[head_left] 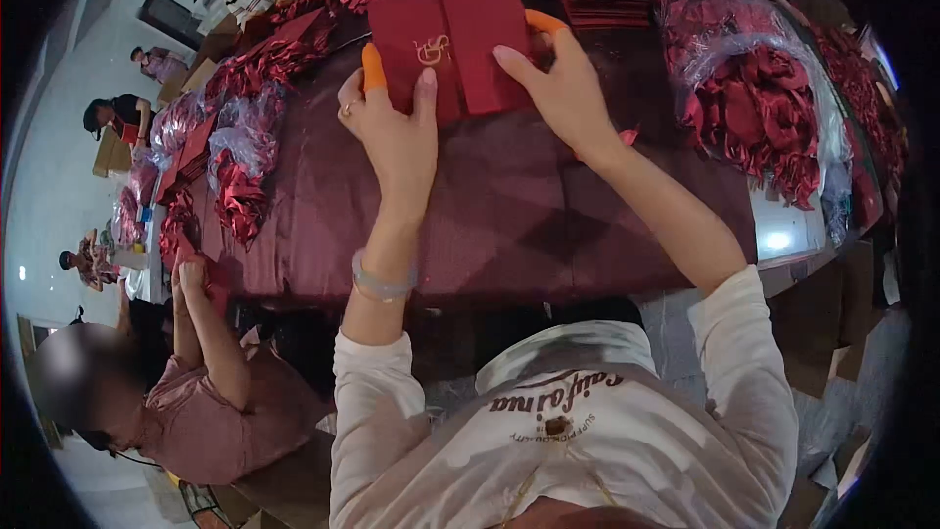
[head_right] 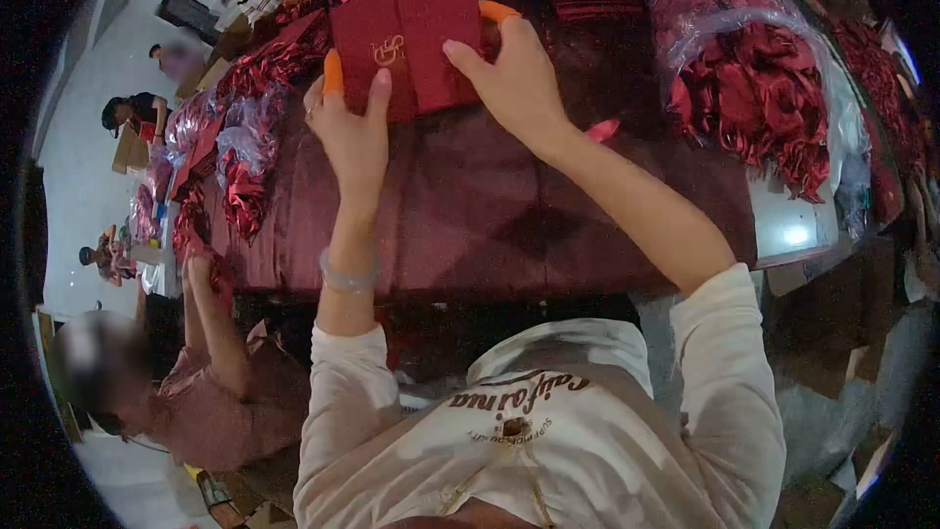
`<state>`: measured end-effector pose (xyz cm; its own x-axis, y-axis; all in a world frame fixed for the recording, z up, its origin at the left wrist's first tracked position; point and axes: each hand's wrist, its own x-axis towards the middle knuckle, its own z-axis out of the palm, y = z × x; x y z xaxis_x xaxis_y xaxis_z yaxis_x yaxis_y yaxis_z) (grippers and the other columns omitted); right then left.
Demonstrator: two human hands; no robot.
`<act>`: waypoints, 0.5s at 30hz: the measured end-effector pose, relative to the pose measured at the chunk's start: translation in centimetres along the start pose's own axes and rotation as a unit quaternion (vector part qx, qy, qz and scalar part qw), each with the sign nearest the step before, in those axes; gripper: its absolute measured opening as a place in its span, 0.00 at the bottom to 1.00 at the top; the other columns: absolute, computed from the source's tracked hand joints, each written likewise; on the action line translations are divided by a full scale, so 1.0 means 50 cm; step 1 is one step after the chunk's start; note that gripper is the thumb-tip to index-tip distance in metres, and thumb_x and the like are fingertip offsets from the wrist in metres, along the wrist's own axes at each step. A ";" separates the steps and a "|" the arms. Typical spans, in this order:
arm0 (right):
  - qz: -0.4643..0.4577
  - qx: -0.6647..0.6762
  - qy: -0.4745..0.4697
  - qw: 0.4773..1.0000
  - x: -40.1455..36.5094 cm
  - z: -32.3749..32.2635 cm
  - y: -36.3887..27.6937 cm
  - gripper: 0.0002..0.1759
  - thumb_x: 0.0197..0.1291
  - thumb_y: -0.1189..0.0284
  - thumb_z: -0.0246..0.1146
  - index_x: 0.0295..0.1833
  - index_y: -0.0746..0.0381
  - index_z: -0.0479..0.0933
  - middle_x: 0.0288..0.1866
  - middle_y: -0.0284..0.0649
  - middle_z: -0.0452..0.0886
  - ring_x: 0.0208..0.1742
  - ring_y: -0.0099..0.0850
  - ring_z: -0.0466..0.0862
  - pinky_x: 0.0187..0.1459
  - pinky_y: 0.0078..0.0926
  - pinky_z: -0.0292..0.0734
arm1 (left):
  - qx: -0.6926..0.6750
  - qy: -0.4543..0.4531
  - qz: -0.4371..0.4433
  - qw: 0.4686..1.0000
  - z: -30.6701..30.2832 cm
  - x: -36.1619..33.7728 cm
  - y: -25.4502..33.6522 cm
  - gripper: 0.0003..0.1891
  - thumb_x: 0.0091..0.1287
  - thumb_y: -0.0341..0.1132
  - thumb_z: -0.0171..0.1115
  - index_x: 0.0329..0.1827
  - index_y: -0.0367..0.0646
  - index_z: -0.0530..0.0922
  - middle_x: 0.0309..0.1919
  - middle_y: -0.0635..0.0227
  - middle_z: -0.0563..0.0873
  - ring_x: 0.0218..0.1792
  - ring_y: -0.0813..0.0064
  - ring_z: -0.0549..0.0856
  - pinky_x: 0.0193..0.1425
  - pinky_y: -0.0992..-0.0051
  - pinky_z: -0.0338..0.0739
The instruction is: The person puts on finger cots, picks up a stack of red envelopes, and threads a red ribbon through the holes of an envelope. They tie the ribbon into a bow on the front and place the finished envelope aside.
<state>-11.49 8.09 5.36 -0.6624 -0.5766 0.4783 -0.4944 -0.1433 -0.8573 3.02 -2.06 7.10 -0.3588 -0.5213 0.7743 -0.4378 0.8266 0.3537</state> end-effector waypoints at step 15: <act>-0.024 -0.308 -0.041 0.950 -0.274 -0.128 0.053 0.16 0.61 0.66 0.61 0.49 0.66 0.74 0.40 0.44 0.75 0.34 0.40 0.78 0.34 0.33 0.72 | -0.126 -0.155 -0.237 0.951 -0.086 -0.334 0.048 0.29 0.49 0.29 0.72 0.57 0.35 0.73 0.33 0.64 0.73 0.28 0.71 0.72 0.31 0.72 0.69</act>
<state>-7.33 20.73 -2.27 -0.5967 -0.6458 0.4764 -0.7756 0.3117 -0.5489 11.50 9.54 -2.74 -0.4129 -0.8534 0.3181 -0.4138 0.4869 0.7692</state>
